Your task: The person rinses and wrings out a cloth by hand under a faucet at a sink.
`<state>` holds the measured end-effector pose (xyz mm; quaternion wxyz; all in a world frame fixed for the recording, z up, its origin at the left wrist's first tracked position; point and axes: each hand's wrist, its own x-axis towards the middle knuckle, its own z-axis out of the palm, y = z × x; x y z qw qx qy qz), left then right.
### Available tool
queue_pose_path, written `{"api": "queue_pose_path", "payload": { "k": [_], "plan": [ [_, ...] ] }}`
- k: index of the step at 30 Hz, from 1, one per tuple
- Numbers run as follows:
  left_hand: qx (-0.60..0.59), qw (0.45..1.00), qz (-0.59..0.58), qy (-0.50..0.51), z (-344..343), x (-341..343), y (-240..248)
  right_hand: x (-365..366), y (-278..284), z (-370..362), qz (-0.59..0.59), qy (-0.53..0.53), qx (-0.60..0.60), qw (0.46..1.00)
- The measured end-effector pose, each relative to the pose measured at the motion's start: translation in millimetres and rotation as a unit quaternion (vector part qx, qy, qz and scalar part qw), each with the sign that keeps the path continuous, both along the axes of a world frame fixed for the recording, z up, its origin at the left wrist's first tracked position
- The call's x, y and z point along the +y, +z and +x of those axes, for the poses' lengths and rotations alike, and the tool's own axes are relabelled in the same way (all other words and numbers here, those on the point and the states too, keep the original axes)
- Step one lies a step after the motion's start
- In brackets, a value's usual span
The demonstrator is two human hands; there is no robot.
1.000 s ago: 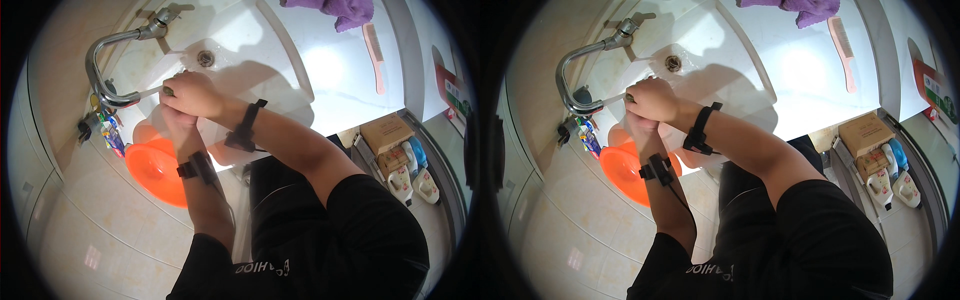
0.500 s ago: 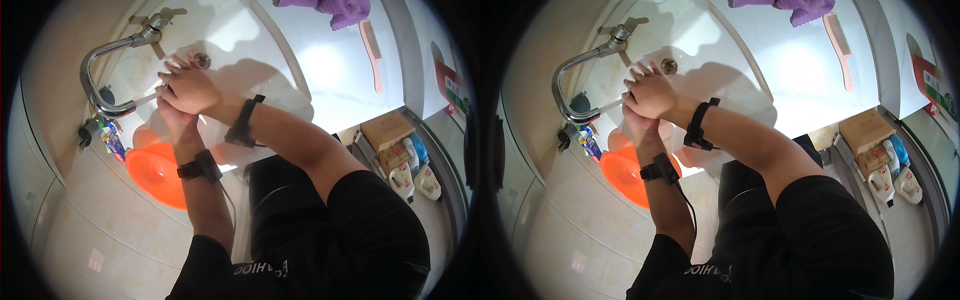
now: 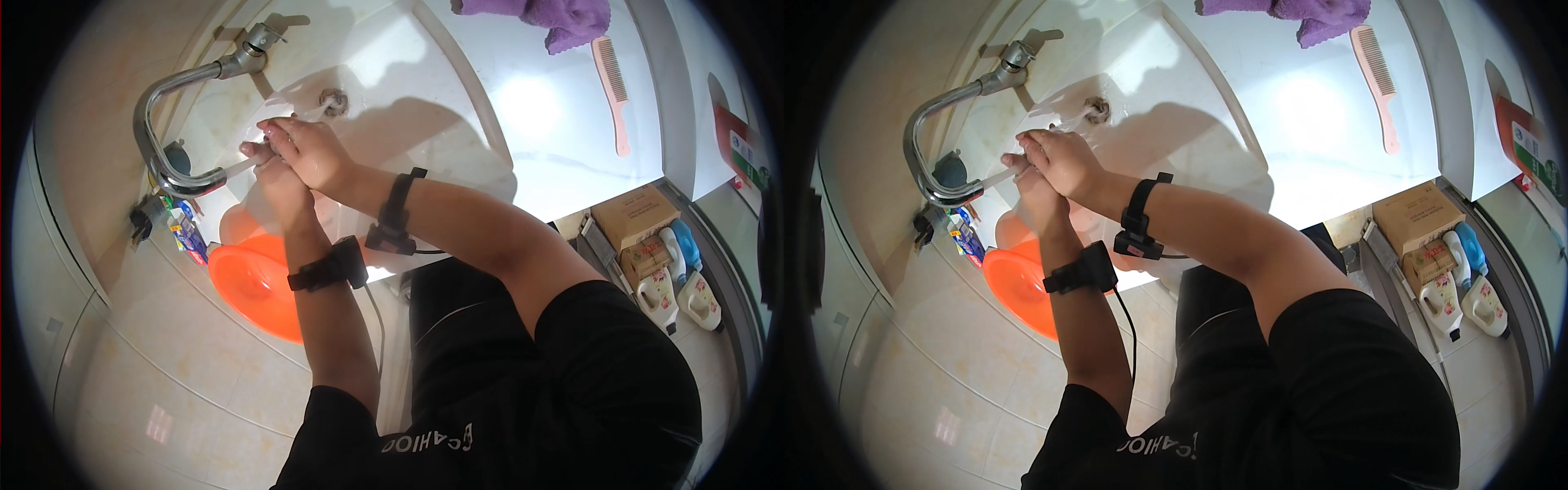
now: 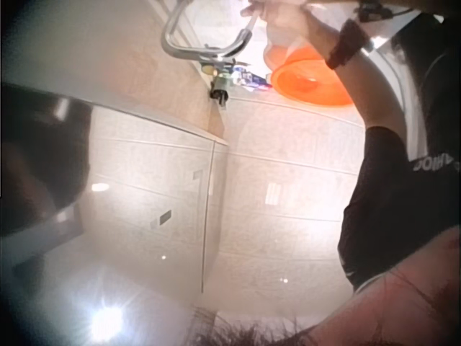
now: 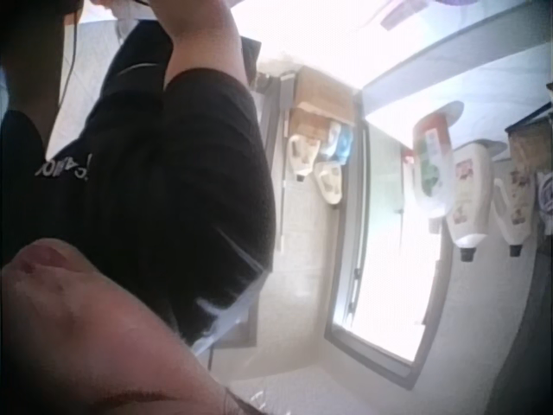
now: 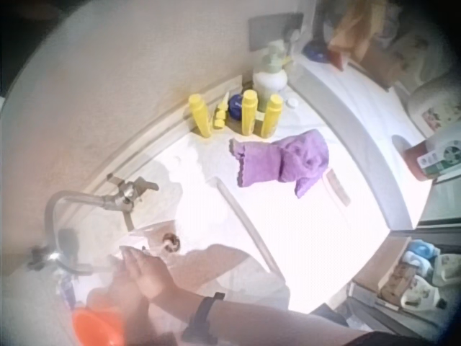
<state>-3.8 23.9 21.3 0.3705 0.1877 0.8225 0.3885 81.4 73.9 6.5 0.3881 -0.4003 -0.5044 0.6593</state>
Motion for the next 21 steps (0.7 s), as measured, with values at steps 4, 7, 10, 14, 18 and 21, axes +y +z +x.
{"api": "queue_pose_path", "payload": {
  "k": [4, 7, 10, 14, 18, 21],
  "plan": [
    [0.01, 0.999, -0.023, -0.038, -1.4, 5.0, -9.0, -0.3, -11.1, -7.6, -0.05, -0.039, 0.035, 0.997],
    [-0.04, 0.997, 0.033, 0.049, -2.8, 4.6, -25.9, -2.5, -17.2, -15.1, -0.11, -0.065, -0.013, 0.992],
    [-0.078, 0.989, 0.072, 0.103, 0.0, 6.4, -35.3, -6.2, -27.8, -14.9, -0.198, -0.053, 0.024, 0.978],
    [-0.033, 0.985, 0.006, 0.167, -3.9, -5.4, -29.3, -17.7, -28.4, -7.7, -0.336, 0.022, 0.072, 0.939],
    [-0.076, 0.968, 0.075, 0.228, 13.6, -8.2, -2.5, -22.7, -15.5, -1.8, -0.589, 0.054, 0.124, 0.797],
    [-0.173, 0.946, 0.169, 0.218, 10.9, -8.0, -6.1, -6.6, -25.0, -8.7, -0.597, 0.035, 0.316, 0.737]
  ]
}}
